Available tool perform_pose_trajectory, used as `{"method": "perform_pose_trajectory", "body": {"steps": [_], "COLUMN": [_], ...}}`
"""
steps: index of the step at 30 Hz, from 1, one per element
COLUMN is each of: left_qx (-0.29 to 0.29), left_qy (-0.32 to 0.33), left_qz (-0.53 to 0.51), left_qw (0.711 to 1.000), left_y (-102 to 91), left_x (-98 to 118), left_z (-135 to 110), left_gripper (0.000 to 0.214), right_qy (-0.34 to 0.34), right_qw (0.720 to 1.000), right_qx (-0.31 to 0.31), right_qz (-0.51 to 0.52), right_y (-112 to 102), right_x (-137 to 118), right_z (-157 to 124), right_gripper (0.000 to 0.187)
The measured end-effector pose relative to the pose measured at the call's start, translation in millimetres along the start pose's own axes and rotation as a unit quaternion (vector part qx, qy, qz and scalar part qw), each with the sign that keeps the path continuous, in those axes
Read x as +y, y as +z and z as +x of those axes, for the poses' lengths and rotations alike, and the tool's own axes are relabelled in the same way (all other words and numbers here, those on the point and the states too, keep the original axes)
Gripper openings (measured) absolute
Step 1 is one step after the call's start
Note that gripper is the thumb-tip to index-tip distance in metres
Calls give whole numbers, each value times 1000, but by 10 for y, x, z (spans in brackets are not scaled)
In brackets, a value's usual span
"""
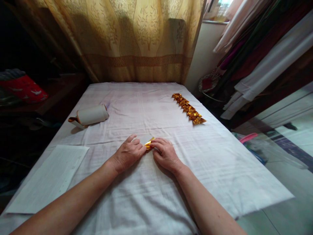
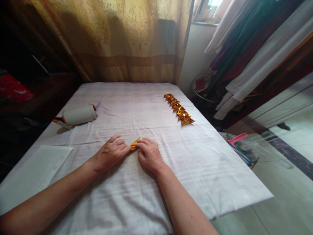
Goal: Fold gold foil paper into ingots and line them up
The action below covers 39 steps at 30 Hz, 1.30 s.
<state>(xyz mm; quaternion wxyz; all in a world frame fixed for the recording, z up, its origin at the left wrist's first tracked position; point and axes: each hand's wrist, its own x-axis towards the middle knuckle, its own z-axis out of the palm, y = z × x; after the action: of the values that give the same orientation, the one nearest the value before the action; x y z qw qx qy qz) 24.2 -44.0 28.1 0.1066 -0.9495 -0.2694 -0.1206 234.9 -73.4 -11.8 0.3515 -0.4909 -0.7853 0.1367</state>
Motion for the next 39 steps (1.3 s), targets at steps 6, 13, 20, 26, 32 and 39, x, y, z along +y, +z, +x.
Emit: {"method": "perform_pose_trajectory", "body": {"steps": [6,13,20,26,32,39], "left_qx": [10,19,-30,-24,-12,-12], "left_qy": [-9,-105,-249,-262,-265,-269], "left_qz": [-39,-64,-43,-5,-11,-11], "left_qw": [999,992,967,965,964,963], "left_y": [-2,-18,29,51,59,87], "left_x": [-97,24,326,345,355,355], "left_z": [-156,-333,-230,-181,-192,-197], "left_gripper": [19,19,14,13,12,17], "right_qy": [-14,-100,-106,-82,-44,26], "right_qw": [999,993,990,993,997,997], "right_qx": [4,-47,-88,-80,-45,-8], "right_qz": [-41,-30,-28,-36,-37,-65], "right_y": [5,-1,-74,-147,-36,57], "right_x": [15,-178,-217,-102,-113,-182], "right_z": [7,-6,-21,-31,-48,-30], "right_gripper": [23,13,15,11,12,12]}}
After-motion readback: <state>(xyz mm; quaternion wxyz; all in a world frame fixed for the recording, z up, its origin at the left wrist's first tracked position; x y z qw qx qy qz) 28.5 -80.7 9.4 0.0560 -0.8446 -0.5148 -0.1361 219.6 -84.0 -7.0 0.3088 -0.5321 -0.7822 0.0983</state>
